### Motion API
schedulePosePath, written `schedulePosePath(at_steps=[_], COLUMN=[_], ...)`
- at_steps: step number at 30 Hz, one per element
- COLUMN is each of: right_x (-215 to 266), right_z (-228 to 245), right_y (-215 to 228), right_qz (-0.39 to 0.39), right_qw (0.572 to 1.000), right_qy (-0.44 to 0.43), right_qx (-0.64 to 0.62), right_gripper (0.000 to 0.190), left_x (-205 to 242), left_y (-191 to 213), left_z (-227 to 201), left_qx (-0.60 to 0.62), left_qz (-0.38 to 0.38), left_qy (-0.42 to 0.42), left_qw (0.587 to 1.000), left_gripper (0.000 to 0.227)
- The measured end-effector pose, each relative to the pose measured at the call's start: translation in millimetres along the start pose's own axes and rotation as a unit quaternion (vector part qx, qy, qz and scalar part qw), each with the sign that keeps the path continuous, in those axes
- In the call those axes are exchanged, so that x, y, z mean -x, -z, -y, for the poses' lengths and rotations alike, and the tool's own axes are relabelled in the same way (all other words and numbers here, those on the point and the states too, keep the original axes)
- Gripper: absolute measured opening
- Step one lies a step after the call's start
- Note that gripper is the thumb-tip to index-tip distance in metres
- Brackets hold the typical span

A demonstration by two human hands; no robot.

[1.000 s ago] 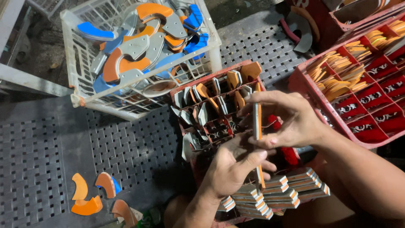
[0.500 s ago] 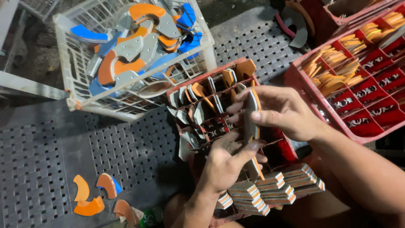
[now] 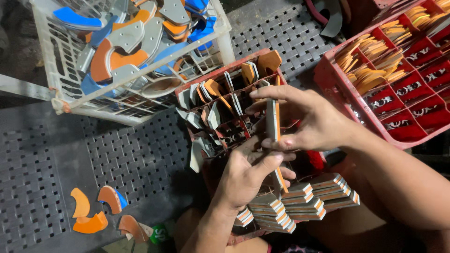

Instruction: The person assembles brake shoe components by hand, picking up curved brake shoes and metal clips from a crate, then pressing them together to form stacked units. The assembled units are placed into a red crate with compartments.

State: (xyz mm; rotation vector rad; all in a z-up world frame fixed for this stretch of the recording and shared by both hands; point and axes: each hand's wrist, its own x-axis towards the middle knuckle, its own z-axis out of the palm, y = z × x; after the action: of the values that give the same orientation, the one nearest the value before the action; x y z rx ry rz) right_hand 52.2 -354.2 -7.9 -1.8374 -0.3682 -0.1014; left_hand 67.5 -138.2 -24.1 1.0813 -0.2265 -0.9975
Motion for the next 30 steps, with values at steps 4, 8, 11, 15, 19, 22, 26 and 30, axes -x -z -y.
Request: schedulePosePath(at_steps=[4,8,11,15,19,22,26,30], right_x=[5,6,9,9,6,5,3,3], right_z=[-12,-14,-12,-10,-11,-10,-13,-16], right_y=[3,2,-3,-3,1,3,5,9], right_qz=[-0.007,-0.008,-0.013,-0.026,-0.043,-0.035,-0.025,-0.02], right_qw=[0.999,0.997,0.998,0.995,0.992,0.992,0.993,0.995], right_qy=[0.048,0.073,0.057,0.096,0.118,0.123,0.113,0.097], right_qx=[0.019,0.025,-0.016,-0.026,-0.009,0.016,0.011,0.013], right_gripper=[0.08,0.079,0.076,0.076,0.071,0.07,0.069,0.065], left_x=[1,2,2,8,8,5,4,3], left_y=[-2,-2,-2,2,5,5,5,4], left_z=[1,1,1,-1,0,2,2,2], left_qx=[0.003,0.009,-0.006,-0.048,-0.03,-0.027,-0.015,-0.011], left_qz=[0.005,-0.001,0.001,0.041,0.036,0.043,0.041,0.045], left_qy=[0.011,0.024,0.024,-0.014,0.027,0.012,0.03,0.048], left_qw=[1.0,1.0,1.0,0.998,0.999,0.999,0.999,0.998], left_gripper=[0.03,0.031,0.033,0.046,0.061,0.054,0.054,0.055])
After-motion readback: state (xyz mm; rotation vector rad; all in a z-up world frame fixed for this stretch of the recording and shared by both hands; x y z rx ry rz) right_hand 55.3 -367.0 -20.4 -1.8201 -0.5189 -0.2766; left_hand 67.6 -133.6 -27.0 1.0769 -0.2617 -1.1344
